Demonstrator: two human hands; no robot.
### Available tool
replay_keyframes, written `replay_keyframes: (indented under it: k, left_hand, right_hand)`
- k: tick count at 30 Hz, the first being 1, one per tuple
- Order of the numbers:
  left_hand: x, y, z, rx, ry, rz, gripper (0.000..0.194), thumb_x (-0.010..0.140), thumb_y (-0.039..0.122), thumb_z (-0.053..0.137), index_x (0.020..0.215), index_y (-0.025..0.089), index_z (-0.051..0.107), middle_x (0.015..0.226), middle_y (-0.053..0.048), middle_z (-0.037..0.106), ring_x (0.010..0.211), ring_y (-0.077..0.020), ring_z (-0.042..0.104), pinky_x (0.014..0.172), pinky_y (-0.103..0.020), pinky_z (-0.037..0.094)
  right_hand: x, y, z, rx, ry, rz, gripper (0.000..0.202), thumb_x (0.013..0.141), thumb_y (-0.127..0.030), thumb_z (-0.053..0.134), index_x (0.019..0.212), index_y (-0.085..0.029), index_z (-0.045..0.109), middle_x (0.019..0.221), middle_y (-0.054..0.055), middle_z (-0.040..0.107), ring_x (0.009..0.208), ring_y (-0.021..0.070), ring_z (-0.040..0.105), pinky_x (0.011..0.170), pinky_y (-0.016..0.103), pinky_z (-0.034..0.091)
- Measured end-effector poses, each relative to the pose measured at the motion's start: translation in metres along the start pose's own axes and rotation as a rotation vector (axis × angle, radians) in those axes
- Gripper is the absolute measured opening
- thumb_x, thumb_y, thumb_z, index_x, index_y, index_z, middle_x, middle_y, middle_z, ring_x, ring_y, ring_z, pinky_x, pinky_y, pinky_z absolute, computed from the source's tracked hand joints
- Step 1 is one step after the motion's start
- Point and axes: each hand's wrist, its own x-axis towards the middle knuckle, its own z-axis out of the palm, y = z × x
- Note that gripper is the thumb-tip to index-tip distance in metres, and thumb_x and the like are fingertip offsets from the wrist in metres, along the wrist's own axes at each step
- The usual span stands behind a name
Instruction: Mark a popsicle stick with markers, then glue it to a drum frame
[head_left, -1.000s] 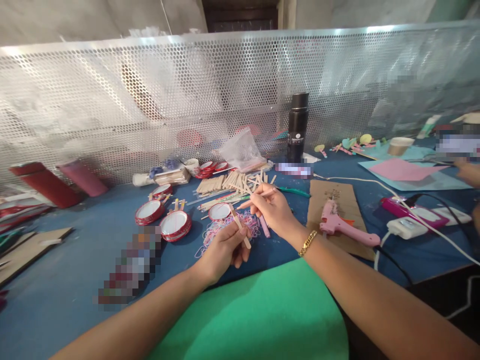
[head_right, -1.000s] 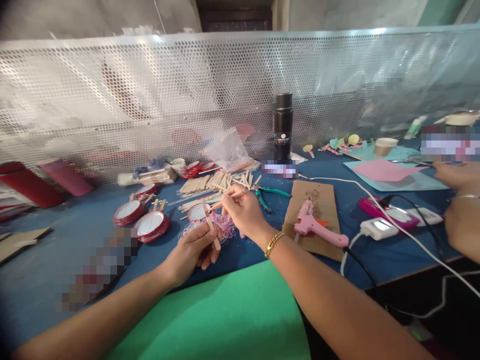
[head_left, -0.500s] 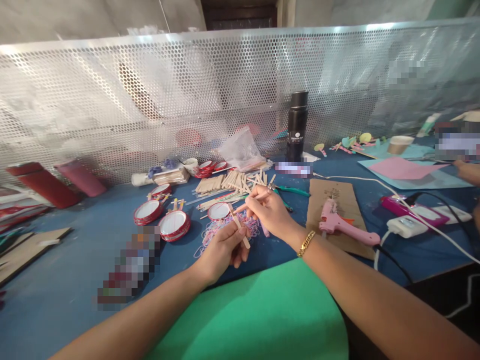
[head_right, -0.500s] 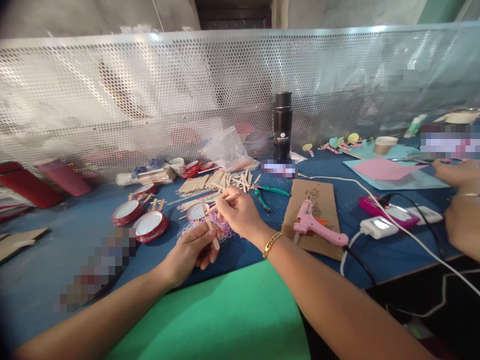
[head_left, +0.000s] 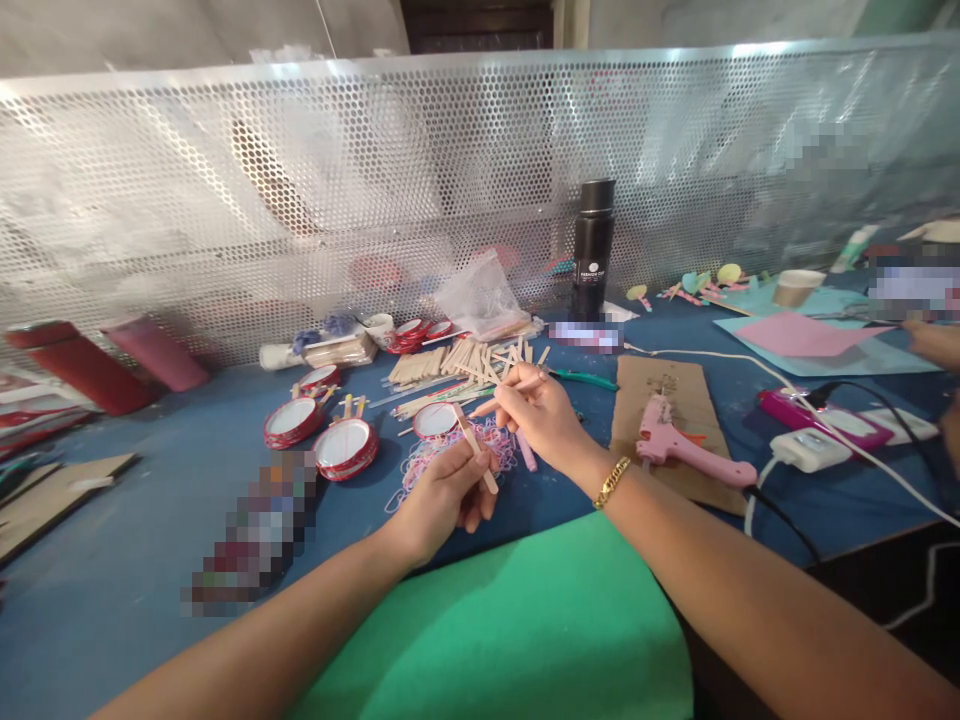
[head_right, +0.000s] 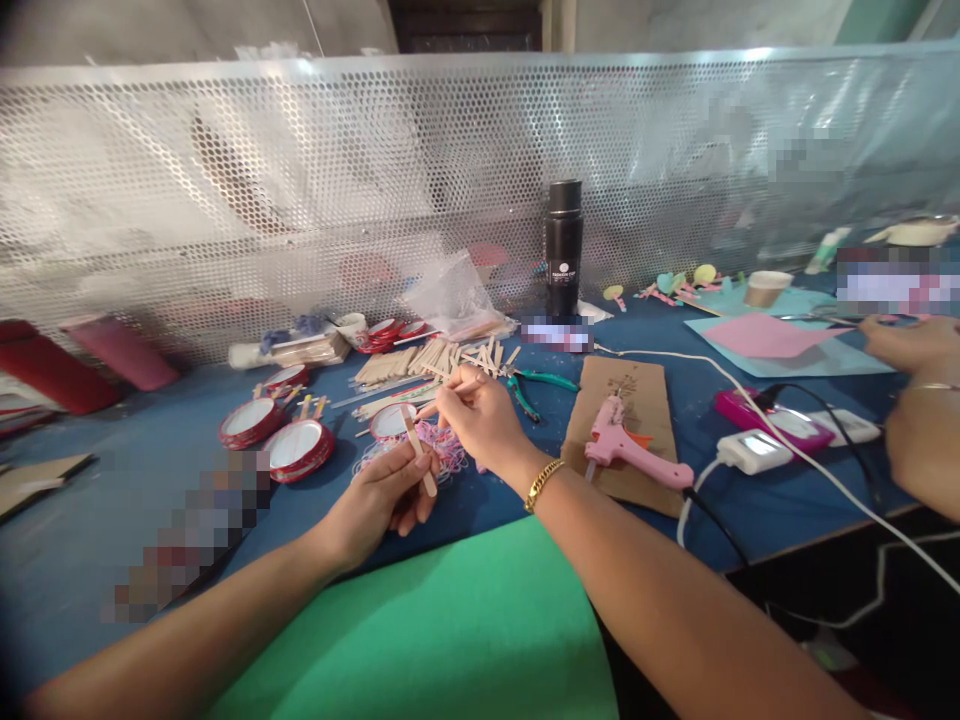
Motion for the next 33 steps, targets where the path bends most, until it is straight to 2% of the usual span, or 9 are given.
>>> replay_keyframes:
  k: [4, 19, 24, 33]
  left_hand:
    - [0.0004, 0.0004, -0.0001, -0.001, -0.009, -0.006, 0.034, 0.086, 0.053, 0.06, 0.085, 0.019, 0.056, 0.049, 0.004, 0.061, 0.034, -0.0067, 0.044, 0.037, -0.017, 0.024]
    - [0.0004, 0.0017, 0.0005, 0.032, -0.002, 0.004, 0.034, 0.087, 0.053, 0.059, 0.082, 0.019, 0.054, 0.048, 0.004, 0.06, 0.033, -0.006, 0.044, 0.036, -0.017, 0.024]
    - [0.0003, 0.0007, 0.0003, 0.032, -0.01, 0.006, 0.034, 0.087, 0.053, 0.059, 0.084, 0.019, 0.054, 0.049, 0.004, 0.061, 0.034, -0.006, 0.044, 0.036, -0.016, 0.025]
    - [0.0004, 0.0001, 0.0, 0.039, -0.011, 0.003, 0.035, 0.087, 0.054, 0.058, 0.085, 0.019, 0.054, 0.048, 0.004, 0.06, 0.033, -0.0063, 0.044, 0.036, -0.016, 0.025]
  right_hand:
    - [-0.0001, -0.001, 0.0011, 0.007, -0.039, 0.003, 0.02, 0.09, -0.03, 0.055, 0.072, -0.021, 0.052, 0.058, -0.003, 0.061, 0.05, 0.0108, 0.053, 0.05, 0.022, 0.042]
    - [0.0014, 0.0001, 0.0006, 0.019, 0.008, 0.007, 0.022, 0.09, -0.031, 0.055, 0.071, -0.021, 0.05, 0.057, -0.002, 0.062, 0.051, 0.0113, 0.056, 0.051, 0.022, 0.042]
    - [0.0004, 0.0008, 0.0014, 0.025, -0.031, -0.001, 0.02, 0.09, -0.031, 0.056, 0.073, -0.021, 0.052, 0.058, -0.003, 0.062, 0.05, 0.0105, 0.054, 0.051, 0.022, 0.042]
    - [0.0002, -0.0001, 0.0018, 0.031, -0.023, -0.009, 0.022, 0.091, -0.032, 0.056, 0.073, -0.02, 0.052, 0.058, -0.003, 0.061, 0.051, 0.0101, 0.054, 0.051, 0.021, 0.042]
